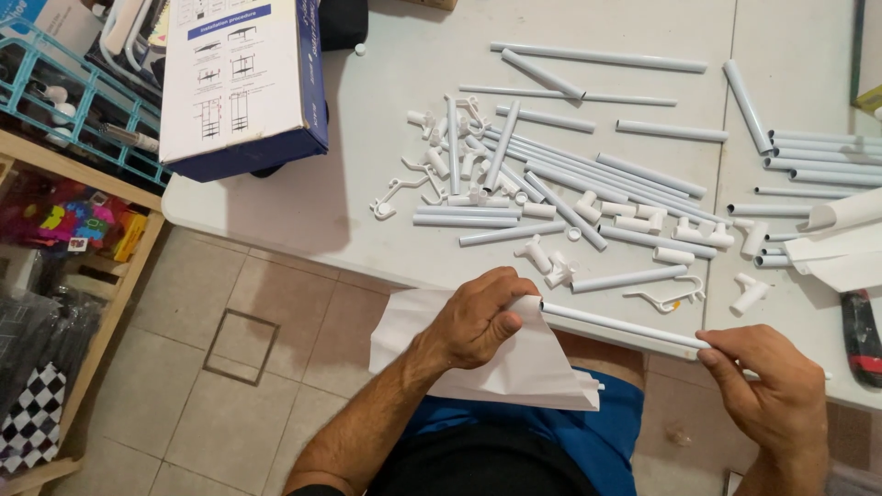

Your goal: Assembling a multi-tier shoe rack by sliding fabric shelves onto metal poles and connecting them with plastic joints.

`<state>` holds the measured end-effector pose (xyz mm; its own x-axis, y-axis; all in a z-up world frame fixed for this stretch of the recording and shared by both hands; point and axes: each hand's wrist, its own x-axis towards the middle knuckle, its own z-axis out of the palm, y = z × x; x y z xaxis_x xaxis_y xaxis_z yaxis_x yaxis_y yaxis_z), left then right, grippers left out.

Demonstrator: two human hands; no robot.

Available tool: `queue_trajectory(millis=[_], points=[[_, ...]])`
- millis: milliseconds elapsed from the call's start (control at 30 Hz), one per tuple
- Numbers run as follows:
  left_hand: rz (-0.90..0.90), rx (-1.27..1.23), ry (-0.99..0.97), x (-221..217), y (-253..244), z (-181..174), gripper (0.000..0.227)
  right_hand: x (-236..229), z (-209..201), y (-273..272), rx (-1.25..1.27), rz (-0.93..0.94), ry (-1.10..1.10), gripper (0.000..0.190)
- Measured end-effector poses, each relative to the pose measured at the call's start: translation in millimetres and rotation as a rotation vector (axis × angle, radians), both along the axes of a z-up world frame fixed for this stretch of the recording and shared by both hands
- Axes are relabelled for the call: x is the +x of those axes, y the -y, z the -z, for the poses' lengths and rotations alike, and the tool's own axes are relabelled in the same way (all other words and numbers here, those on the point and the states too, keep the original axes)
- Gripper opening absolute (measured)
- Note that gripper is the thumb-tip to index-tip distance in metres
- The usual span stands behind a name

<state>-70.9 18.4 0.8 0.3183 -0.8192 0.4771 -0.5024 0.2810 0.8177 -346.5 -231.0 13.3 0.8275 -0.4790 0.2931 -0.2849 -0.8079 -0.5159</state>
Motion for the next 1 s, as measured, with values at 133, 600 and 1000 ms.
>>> queue_trajectory(millis=[133, 600, 1000], points=[[0.027, -0.012, -0.012, 0, 0, 2, 0.063, 2, -3, 1, -0.011, -0.053, 0.043, 0.013], [0.055, -0.029, -0.018, -1, -1, -3, 0.057, -2, 6, 6, 0.067, -0.021, 0.008, 0.014], [-0.130, 0.000, -0.058, -22, 7, 2, 0.021, 103, -20, -98, 0.567, -0.160, 0.229, 0.020]])
